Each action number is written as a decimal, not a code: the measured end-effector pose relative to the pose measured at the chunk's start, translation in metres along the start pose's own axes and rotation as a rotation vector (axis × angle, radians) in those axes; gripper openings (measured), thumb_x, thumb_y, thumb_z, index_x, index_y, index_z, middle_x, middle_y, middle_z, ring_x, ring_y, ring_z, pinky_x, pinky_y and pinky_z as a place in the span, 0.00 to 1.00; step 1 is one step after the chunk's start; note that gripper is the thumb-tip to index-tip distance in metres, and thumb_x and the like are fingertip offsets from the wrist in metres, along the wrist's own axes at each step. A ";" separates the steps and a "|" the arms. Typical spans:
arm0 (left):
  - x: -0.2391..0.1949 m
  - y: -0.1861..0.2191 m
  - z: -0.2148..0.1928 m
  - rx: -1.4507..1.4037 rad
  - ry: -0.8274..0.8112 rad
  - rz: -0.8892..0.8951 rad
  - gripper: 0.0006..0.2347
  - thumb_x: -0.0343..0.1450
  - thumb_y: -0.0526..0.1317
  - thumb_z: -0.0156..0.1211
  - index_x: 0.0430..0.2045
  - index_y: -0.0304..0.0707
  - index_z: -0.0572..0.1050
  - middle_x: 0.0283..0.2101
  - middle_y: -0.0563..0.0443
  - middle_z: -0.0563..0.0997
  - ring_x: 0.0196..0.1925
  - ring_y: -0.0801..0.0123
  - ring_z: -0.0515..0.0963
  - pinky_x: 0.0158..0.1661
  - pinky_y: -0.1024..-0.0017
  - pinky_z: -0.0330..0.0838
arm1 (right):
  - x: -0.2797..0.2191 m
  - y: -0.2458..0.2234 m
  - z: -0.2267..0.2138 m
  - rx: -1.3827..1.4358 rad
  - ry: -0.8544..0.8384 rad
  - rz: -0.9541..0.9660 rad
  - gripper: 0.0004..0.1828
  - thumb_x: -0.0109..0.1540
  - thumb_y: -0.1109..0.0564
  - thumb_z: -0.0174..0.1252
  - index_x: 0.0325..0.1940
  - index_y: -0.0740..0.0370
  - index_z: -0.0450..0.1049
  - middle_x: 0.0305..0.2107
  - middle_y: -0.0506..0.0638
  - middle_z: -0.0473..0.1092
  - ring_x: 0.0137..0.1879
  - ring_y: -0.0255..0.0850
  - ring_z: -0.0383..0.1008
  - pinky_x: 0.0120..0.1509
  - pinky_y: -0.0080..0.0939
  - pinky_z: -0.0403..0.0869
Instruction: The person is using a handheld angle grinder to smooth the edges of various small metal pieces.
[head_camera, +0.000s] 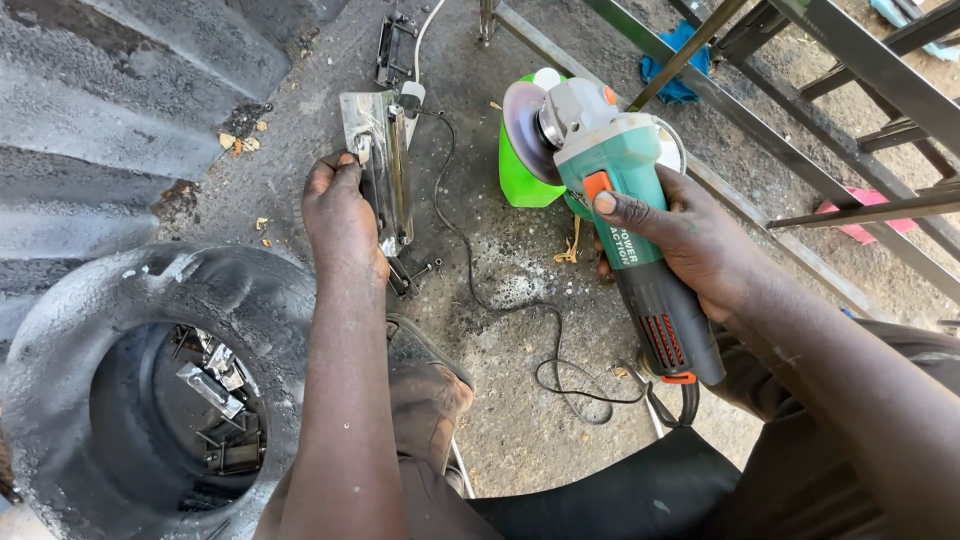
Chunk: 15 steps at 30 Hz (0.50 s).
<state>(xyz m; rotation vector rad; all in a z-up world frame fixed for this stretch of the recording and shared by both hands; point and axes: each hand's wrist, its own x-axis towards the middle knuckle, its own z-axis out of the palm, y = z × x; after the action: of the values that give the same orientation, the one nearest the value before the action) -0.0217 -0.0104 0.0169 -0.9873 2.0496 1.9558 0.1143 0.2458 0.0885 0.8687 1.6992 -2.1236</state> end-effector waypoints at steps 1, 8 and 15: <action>0.001 -0.001 0.000 0.000 0.003 -0.003 0.06 0.73 0.37 0.53 0.34 0.51 0.78 0.41 0.61 0.81 0.45 0.74 0.79 0.51 0.71 0.74 | 0.000 -0.001 0.000 -0.002 -0.002 0.003 0.23 0.57 0.50 0.63 0.54 0.61 0.71 0.31 0.52 0.71 0.28 0.39 0.70 0.30 0.40 0.74; -0.003 0.002 0.001 -0.169 0.025 -0.106 0.08 0.74 0.35 0.49 0.40 0.38 0.78 0.44 0.50 0.84 0.47 0.65 0.83 0.48 0.64 0.81 | 0.001 -0.007 -0.002 -0.021 0.029 0.010 0.24 0.56 0.50 0.64 0.53 0.63 0.70 0.35 0.53 0.71 0.26 0.43 0.72 0.30 0.41 0.75; 0.010 -0.018 -0.004 0.000 0.045 -0.201 0.09 0.77 0.34 0.43 0.31 0.43 0.74 0.29 0.57 0.75 0.23 0.76 0.71 0.20 0.75 0.62 | 0.001 -0.011 0.000 0.054 0.117 0.105 0.25 0.56 0.51 0.65 0.54 0.59 0.66 0.33 0.55 0.70 0.29 0.47 0.74 0.32 0.43 0.76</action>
<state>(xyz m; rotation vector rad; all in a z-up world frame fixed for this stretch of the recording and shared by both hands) -0.0188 -0.0165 -0.0034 -1.1965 1.8890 1.8471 0.1071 0.2486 0.0961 1.0932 1.6190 -2.0944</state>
